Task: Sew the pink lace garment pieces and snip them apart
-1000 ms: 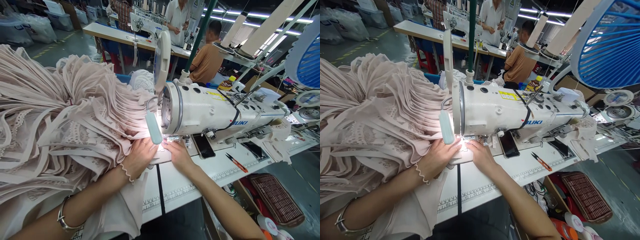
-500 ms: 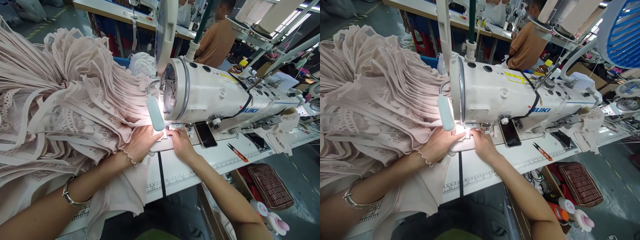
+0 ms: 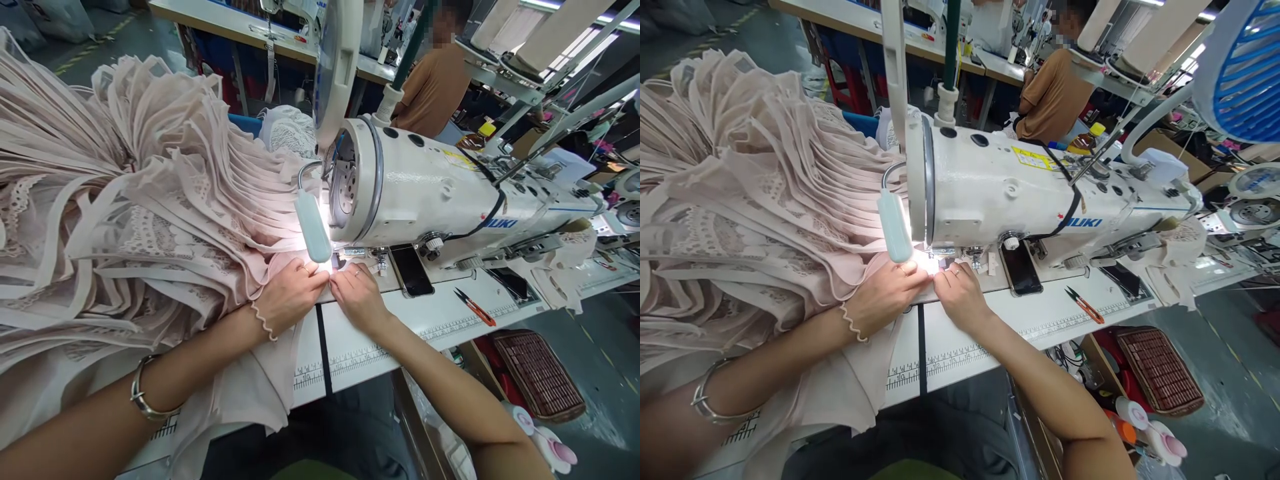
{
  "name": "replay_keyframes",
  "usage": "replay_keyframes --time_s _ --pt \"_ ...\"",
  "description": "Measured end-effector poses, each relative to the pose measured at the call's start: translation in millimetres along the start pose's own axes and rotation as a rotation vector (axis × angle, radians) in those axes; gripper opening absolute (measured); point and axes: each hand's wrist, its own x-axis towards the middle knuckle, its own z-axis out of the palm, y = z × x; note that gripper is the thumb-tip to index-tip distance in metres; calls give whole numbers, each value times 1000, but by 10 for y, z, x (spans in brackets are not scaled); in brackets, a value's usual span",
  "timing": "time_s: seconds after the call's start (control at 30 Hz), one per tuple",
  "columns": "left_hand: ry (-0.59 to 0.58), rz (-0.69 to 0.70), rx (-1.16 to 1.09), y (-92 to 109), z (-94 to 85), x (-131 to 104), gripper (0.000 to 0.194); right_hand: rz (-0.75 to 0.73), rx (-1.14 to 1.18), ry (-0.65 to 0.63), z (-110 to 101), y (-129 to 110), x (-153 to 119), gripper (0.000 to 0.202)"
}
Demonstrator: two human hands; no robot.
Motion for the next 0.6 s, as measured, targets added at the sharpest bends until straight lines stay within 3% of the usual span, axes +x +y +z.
replay_keyframes --time_s 0.13,0.23,0.4,0.6 --pt "-33 -17 28 23 6 11 36 221 238 81 33 7 28 26" --pt "-39 -81 2 28 13 -17 35 310 409 58 18 66 -7 19" --pt "55 -164 -148 6 82 -104 30 199 421 -7 -60 148 -95 19" --pt "61 -178 -274 -7 124 -124 32 53 373 28 -119 156 -91 34"
